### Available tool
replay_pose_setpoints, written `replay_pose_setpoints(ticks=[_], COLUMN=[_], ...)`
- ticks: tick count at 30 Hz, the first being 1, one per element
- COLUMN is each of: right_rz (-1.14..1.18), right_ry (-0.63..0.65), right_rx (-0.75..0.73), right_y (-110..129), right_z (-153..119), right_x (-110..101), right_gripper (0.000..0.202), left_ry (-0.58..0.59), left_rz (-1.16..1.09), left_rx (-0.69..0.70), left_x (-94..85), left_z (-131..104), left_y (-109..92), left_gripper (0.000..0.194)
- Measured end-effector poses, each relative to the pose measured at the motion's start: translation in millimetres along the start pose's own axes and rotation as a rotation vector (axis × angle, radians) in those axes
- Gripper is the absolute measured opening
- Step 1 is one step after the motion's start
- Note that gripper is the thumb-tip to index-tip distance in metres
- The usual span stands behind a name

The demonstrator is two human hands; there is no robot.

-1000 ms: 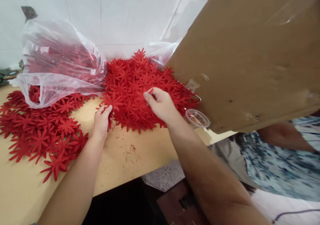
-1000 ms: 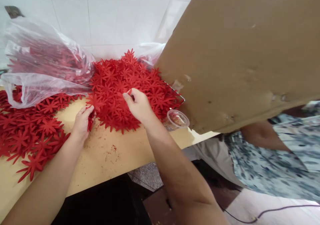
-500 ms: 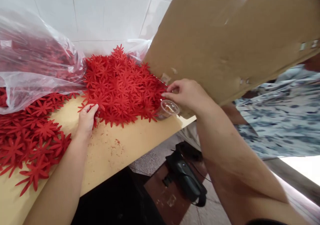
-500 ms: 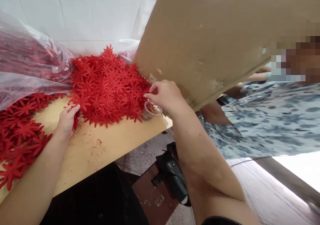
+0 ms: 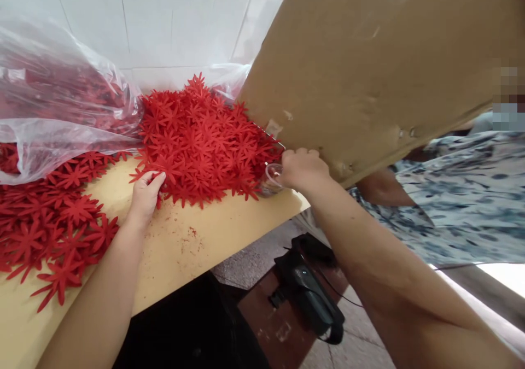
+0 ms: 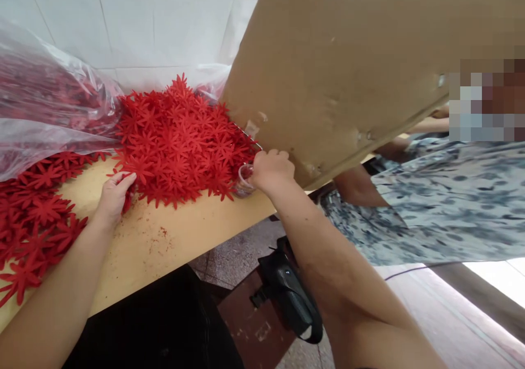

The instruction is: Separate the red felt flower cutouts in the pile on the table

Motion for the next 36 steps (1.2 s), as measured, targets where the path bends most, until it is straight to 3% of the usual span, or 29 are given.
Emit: replay_pose_setpoints(ticks=[2, 4, 7, 10, 12, 14, 18, 21, 24, 28, 31, 36], right_rz=[0.018, -0.005, -0.072, -0.034, 0.15, 0.472, 0.941, 1.164, 1.303, 1.402, 1.435, 1.38], right_ry=[0.02, 0.119, 0.238, 0.117, 0.014, 0.045, 0.344, 0.536, 0.506, 0.322, 0.292, 0.271], right_rx=[0.032, 0.079, 0.074, -0.106, -0.22, -0.285, -0.28, -0.239, -0.206, -0.036, 0.076, 0.046], right_y=[-4, -8, -6, 21, 53, 91, 166, 199, 203, 184, 176, 176], right_z=[0, -1, -3, -7, -15, -26, -46, -53, -48, -35, -33, -33], right_x=[3, 4, -9, -37, -47, -37, 24, 59, 69, 73, 77, 74], right_gripper=[0.066, 0.056, 0.039, 0.027, 0.021, 0.02, 0.03, 0.025, 0.026, 0.027, 0.028, 0.029], left_ry=[0.011, 0.018, 0.02, 0.025, 0.043, 0.082, 0.174, 0.184, 0.175, 0.219, 0.191, 0.135], left_rz=[0.019, 0.017, -0.004, -0.003, 0.008, 0.016, 0.02, -0.012, -0.032, 0.044, 0.083, 0.064], left_rx=[0.014, 0.016, 0.0, -0.005, -0.008, -0.015, 0.015, 0.047, 0.059, 0.05, 0.022, -0.017], left_x=[0.9, 1.2, 1.5, 3.3, 5.5, 8.1, 10.2, 8.4, 8.8, 14.4, 13.2, 10.0], left_z=[0, 0, 0, -1, -2, -5, -9, -9, -7, -6, -5, -4], left_y=[-1, 0, 3, 4, 3, 2, -1, -2, -2, 1, 2, 1], left_gripper=[0.018, 0.018, 0.019, 0.019, 0.018, 0.018, 0.018, 0.017, 0.017, 0.017, 0.016, 0.014])
Point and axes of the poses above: each hand's wrist, its own z-axis towards the middle knuckle, its own x-axis out of the palm, y = z × x, the point moved 6 cm from there along z, towards the middle knuckle, and after that the axes turned 7 degrees about z, right-handed, at the moved point
